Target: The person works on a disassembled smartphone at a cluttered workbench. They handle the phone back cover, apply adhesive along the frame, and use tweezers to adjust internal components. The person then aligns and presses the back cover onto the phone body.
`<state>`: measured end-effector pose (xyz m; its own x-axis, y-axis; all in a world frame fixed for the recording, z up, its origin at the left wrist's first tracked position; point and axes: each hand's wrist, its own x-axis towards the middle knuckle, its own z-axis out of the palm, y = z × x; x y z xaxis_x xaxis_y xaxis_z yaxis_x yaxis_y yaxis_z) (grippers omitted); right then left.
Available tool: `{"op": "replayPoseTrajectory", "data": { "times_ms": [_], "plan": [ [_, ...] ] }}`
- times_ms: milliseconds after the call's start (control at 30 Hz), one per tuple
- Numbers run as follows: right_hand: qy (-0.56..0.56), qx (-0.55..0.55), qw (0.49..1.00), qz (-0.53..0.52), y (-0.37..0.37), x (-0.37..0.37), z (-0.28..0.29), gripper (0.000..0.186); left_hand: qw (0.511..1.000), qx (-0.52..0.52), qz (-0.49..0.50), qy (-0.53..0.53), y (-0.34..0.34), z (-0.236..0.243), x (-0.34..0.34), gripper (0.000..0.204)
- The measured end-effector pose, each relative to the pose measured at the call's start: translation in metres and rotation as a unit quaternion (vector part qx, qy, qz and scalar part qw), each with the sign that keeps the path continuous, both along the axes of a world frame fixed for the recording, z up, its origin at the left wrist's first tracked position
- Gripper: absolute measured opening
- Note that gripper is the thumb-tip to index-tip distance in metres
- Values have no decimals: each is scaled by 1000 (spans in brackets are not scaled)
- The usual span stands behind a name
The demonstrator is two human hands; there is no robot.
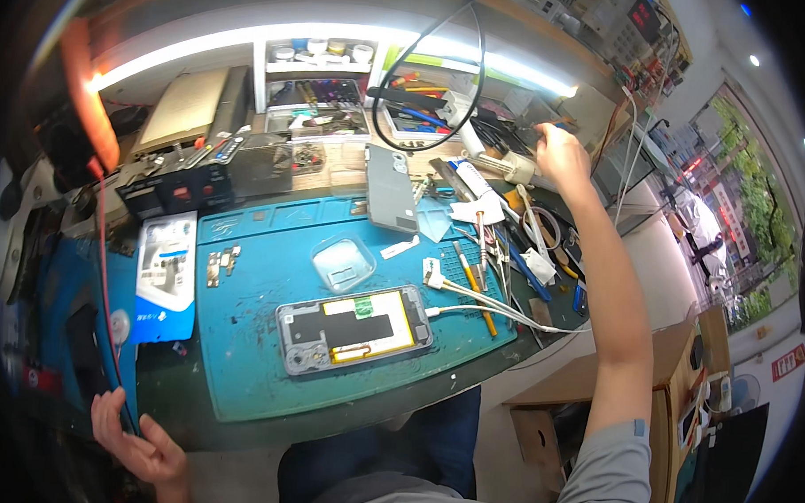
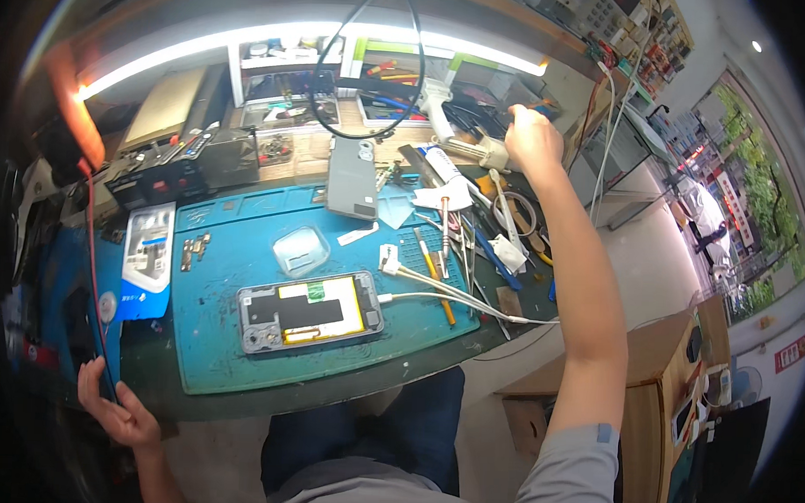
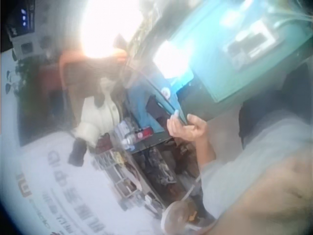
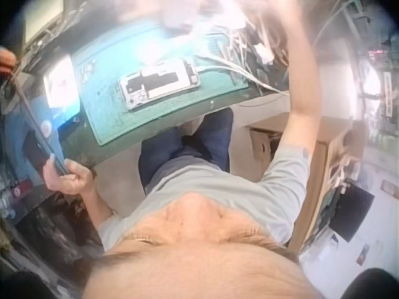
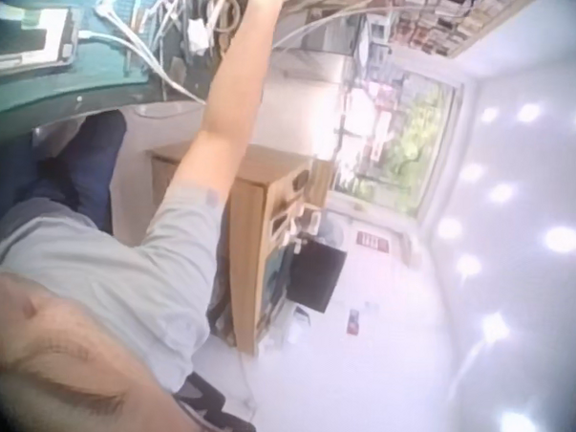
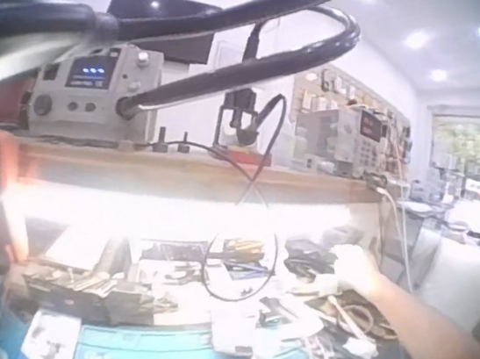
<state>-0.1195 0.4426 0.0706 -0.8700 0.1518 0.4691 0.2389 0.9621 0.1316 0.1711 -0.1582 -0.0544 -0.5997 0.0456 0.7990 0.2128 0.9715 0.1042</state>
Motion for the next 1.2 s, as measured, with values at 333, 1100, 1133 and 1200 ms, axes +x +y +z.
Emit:
{"op": "replayPoseTrajectory", "data": {
  "times_ms": [333, 1100, 1133, 1200],
  "plan": [
    [-80, -51, 993, -72, 44, -29, 7, 34, 1000, 10, 18, -23, -4, -4, 3, 40],
    [-100, -57, 993, -37, -3, 39, 23, 32, 999, 34, 11, 16, 9, 8, -3, 40],
    [-106, -69, 992, -22, 0, 48, 23, 31, 999, 38, 10, 15, 8, 3, -6, 40],
    [-124, -97, 987, 13, -7, 48, 9, 33, 999, 40, 11, 12, 10, 2, -7, 39]
  ]
}}
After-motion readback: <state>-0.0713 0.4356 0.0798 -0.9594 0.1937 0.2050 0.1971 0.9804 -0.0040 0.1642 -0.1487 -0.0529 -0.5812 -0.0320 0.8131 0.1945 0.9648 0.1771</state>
